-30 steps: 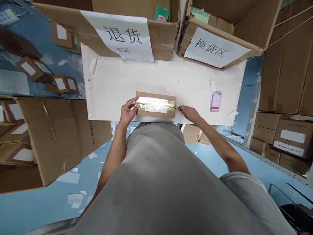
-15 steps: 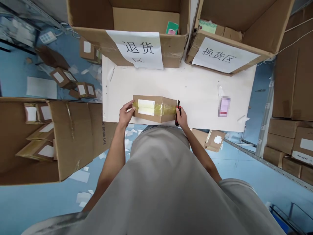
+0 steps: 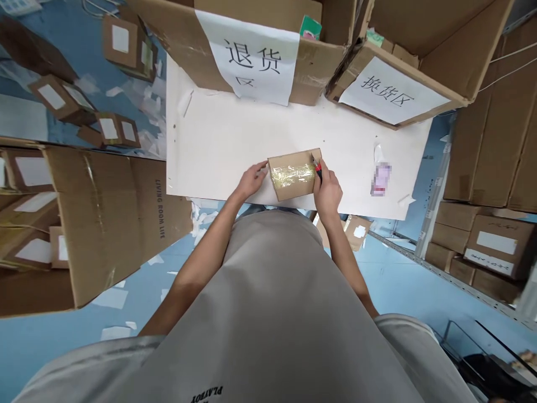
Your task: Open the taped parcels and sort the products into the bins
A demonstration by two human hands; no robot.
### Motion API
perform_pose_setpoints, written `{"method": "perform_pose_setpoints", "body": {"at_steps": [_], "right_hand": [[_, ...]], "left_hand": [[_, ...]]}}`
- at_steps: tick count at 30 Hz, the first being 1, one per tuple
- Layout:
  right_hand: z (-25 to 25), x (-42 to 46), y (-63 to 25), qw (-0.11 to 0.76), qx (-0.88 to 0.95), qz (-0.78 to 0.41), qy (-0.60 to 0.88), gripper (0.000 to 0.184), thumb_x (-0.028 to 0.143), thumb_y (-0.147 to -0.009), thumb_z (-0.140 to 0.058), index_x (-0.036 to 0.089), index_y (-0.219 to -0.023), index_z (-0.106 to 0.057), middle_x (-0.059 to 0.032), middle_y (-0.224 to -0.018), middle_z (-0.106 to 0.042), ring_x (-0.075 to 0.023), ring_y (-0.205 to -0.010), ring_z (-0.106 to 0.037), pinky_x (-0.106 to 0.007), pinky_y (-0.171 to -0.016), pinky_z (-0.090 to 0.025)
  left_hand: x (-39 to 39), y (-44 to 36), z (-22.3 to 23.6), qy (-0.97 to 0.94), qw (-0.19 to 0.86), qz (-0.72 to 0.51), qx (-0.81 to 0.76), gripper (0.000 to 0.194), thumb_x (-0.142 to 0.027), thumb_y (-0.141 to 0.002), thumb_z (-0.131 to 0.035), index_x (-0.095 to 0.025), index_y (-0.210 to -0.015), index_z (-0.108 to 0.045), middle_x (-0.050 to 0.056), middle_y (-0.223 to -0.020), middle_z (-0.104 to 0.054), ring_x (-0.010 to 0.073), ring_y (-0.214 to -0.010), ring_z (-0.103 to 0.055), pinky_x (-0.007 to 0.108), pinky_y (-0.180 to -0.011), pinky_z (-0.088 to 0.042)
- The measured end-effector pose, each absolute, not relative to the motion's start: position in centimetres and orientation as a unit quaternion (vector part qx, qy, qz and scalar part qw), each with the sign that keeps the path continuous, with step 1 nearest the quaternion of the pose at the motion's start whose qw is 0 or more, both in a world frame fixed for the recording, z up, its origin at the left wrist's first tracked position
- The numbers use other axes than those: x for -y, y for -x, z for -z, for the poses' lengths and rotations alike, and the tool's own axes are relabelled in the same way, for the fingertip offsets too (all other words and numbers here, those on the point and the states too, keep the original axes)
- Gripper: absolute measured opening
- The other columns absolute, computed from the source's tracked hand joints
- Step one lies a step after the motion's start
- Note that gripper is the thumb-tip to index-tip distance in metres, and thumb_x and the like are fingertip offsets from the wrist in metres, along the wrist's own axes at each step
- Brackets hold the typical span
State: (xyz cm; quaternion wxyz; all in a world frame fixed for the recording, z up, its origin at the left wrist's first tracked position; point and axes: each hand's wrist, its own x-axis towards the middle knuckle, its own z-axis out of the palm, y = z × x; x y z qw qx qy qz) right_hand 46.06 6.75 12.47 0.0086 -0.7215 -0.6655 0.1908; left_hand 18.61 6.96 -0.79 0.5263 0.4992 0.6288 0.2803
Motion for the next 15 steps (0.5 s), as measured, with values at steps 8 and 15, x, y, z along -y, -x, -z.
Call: {"method": "perform_pose_setpoints", "body": {"at_steps": [8,15], "right_hand": [[-13.8,-6.4,-46.3,0.060,0.631,-0.173,0.754,0.060,0.036,-0.121,-0.040,0.024,-0.178,-0.055,-0.0178,-0.139,-0.067,-0.0323,-0.129,-0.073,-0.045,-0.106,-0.064],[-17.3,-2.6,-40.9,0.092,0.614,-0.383,0.684,0.062,0.042,-0.122,-0.041,0.022,-0.181,-0.044,-0.0124,-0.128,-0.087,-0.0291,-0.101,-0.085,-0.045,-0.098,-0.070]], "left_hand": [[-11.8,-17.9,-7.1,-0.556,0.515,-0.349,-0.551,0.035,-0.049,-0.094,-0.092,-0.020,-0.115,-0.090,0.012,-0.122,-0.088,0.0279,-0.111,-0.082,0.043,-0.102,-0.069],[-13.6,-17.5,-7.0,-0.551,0.532,-0.347,-0.541,0.029,-0.044,-0.091,-0.096,-0.019,-0.101,-0.088,0.011,-0.107,-0.087,0.0266,-0.102,-0.082,0.043,-0.098,-0.070]]}}
